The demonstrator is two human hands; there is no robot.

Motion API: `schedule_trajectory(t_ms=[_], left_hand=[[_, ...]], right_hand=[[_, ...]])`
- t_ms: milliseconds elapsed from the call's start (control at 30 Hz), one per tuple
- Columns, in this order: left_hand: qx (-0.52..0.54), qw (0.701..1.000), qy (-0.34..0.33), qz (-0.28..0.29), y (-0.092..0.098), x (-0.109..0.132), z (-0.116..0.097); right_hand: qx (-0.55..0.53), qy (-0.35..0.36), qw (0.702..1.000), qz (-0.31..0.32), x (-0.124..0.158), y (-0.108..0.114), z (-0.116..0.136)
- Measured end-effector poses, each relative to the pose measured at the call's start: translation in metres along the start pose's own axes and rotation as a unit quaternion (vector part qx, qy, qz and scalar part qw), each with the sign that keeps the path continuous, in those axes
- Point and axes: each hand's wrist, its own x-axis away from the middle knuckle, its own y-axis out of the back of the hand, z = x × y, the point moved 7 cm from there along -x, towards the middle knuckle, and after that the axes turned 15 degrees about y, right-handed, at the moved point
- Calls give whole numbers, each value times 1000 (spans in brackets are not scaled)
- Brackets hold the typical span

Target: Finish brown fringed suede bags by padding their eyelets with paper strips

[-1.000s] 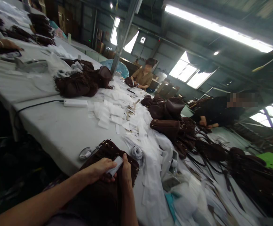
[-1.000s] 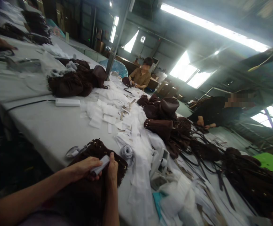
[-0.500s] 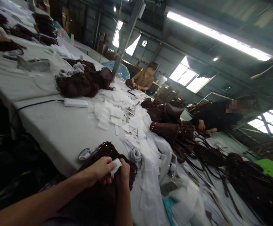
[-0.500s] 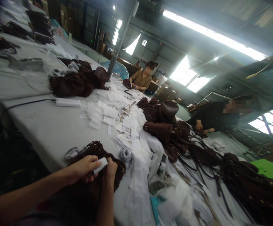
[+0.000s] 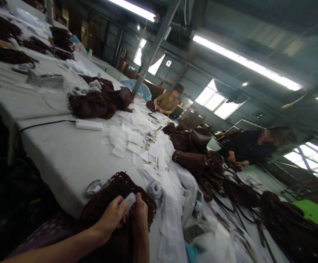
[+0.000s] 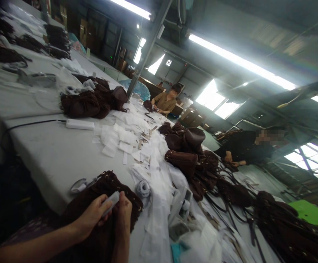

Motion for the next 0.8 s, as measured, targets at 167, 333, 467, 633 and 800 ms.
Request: schedule_trajectory(t_ms=[167, 333, 467, 633, 800], left_hand=[[-52, 998, -35, 8, 2, -3, 10], [-76, 995, -52, 37, 5, -8, 18], [-57, 996, -40, 50, 7, -17, 27], [-39, 997, -37, 60, 8, -20, 32], [-27, 997, -30, 60, 8, -18, 32]], right_hand=[[42, 37, 998, -13, 10, 1, 5], [104, 55, 989, -94, 16, 58, 38], [238, 108, 908, -326, 35, 192, 115], [328, 47, 864, -380, 34, 291, 154], [333, -5, 884, -328, 15, 293, 128]])
